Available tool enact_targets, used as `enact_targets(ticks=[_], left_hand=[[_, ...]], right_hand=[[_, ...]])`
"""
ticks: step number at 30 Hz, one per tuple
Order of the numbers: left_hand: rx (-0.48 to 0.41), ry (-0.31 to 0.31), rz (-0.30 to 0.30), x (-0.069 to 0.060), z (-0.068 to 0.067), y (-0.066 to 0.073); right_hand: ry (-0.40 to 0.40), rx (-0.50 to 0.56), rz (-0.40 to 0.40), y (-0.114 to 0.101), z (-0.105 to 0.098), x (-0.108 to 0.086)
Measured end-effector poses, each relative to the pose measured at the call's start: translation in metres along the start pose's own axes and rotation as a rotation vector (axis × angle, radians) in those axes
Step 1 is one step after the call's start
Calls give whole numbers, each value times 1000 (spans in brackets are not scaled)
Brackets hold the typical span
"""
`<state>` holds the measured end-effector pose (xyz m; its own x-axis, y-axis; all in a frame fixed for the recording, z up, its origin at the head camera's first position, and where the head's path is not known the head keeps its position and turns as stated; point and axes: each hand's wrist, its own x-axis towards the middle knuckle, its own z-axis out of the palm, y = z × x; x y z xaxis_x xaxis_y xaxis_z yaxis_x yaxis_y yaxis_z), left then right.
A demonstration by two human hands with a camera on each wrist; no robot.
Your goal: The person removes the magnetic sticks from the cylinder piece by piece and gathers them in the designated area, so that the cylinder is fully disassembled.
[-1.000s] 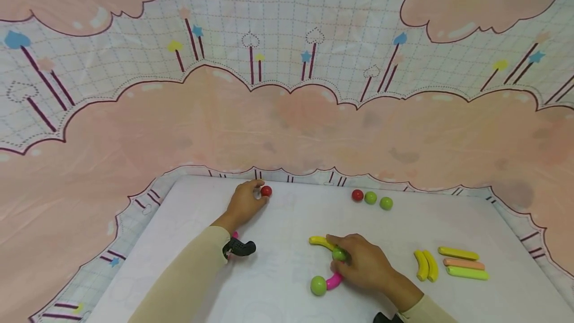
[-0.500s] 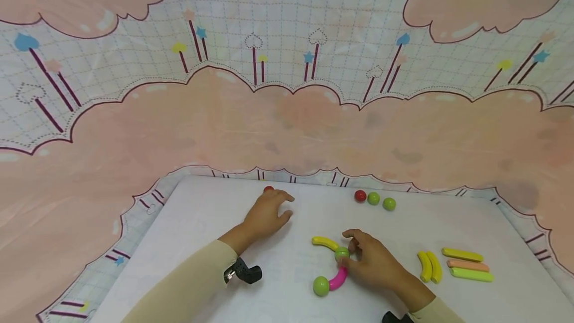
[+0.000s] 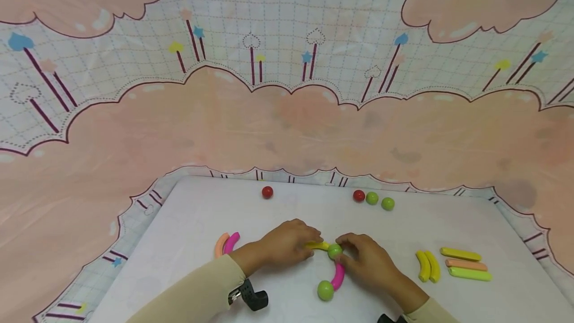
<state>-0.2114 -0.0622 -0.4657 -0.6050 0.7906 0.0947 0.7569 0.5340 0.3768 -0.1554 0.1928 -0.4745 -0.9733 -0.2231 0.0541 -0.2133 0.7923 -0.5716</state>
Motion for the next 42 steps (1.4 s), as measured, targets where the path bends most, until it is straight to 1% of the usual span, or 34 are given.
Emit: enact_targets(ticks=[4, 7, 10, 14, 18, 22, 25, 29, 32, 36, 42], left_hand=[[52, -34, 11, -2, -1, 4], [90, -43, 18, -4, -1, 5], [103, -45, 18, -5, 1, 4], [96, -44, 19, -10, 2, 0], [75, -49, 49, -15, 2, -4], [19, -79, 78, -19, -2, -5], [-32, -115, 83, -20, -4, -5], [-85, -168, 70, -20, -4, -5], [-95, -194, 60, -19, -4, -5], [-66, -201, 74, -19, -4, -6], [-18, -183, 100, -22, -3, -7]], right_hand=[[-8, 2, 52, -2, 1, 0], [-23, 4, 58, -2, 2, 0], [-23, -28, 11, -2, 3, -1], [1, -72, -69, -1, 4, -3], [10, -84, -138, -1, 2, -5], [-21, -104, -214, 1, -1, -6], [-60, -117, -262, 2, -4, -7], [-92, -125, -294, 3, -6, -7], [-97, -132, -305, 4, -5, -6], [-91, -142, -312, 4, -5, -7], [-78, -160, -321, 3, -6, -7]])
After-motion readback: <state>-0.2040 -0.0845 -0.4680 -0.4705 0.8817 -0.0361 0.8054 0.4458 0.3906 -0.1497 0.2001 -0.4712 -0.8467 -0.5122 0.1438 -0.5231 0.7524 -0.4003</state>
